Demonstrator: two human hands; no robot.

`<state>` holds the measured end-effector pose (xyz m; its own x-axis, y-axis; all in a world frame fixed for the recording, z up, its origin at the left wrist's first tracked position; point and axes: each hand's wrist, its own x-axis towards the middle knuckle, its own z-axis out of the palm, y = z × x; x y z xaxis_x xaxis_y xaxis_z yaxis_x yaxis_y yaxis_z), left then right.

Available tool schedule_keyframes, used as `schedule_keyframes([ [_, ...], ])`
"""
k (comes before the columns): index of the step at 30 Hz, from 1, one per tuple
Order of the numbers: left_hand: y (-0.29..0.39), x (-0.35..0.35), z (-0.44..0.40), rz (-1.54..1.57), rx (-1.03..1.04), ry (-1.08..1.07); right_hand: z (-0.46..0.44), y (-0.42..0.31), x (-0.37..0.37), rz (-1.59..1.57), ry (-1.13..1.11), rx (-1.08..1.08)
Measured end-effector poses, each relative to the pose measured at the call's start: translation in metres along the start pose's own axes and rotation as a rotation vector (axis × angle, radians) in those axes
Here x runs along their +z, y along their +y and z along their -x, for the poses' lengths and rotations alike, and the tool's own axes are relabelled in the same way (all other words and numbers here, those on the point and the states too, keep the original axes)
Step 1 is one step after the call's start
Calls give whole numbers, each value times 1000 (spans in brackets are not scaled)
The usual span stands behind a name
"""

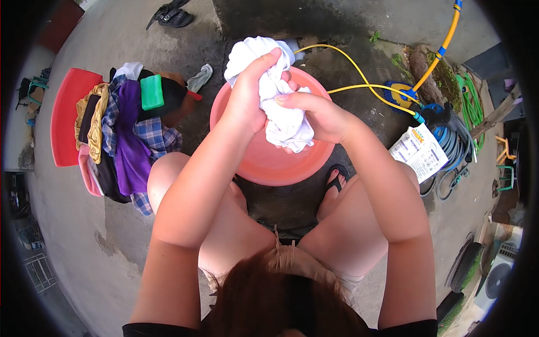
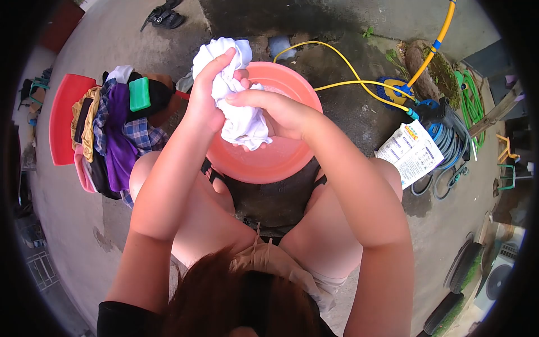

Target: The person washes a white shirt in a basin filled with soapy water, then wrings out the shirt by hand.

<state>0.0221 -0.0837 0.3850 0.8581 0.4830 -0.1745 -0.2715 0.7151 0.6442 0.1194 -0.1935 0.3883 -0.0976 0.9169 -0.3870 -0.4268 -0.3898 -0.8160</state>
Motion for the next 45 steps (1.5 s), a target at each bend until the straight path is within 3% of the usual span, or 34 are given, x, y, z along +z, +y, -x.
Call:
schedule_keyframes([
  [5, 5, -8, -7, 79, 6, 67, -1, -6, -1, 131, 26, -36],
  [9, 7, -11, -10, 64, 82, 106, -1, -3, 4, 398, 361, -108],
  [12, 12, -12, -10, 79, 128, 190, 5, -4, 11, 521, 440, -280],
  [18, 13, -18, -18, 205, 227, 268, 2, 7, 22, 1223, 594, -902],
  [22, 9, -14, -15, 212, 227, 337, -4, 25, 25, 1135, 597, -748],
  [28, 0, -12, -13, 254, 204, 322, -14, 29, 24, 1202, 623, -833],
  [34, -10, -3, -9, 166, 286, 211, -32, 36, 14, 802, 682, -603],
  [37, -9, -3, -9, 70, 301, 133, -39, 33, 7, 782, 608, -534],
  [40, -4, -1, -1, -81, 261, 52, -23, 16, 20, 538, 432, -95],
  [43, 4, 2, 10, -118, 123, -10, -14, 11, 19, 213, 201, 137],
  [45, 5, 5, 15, -173, 85, -20, -11, 18, 20, 67, 89, 183],
])
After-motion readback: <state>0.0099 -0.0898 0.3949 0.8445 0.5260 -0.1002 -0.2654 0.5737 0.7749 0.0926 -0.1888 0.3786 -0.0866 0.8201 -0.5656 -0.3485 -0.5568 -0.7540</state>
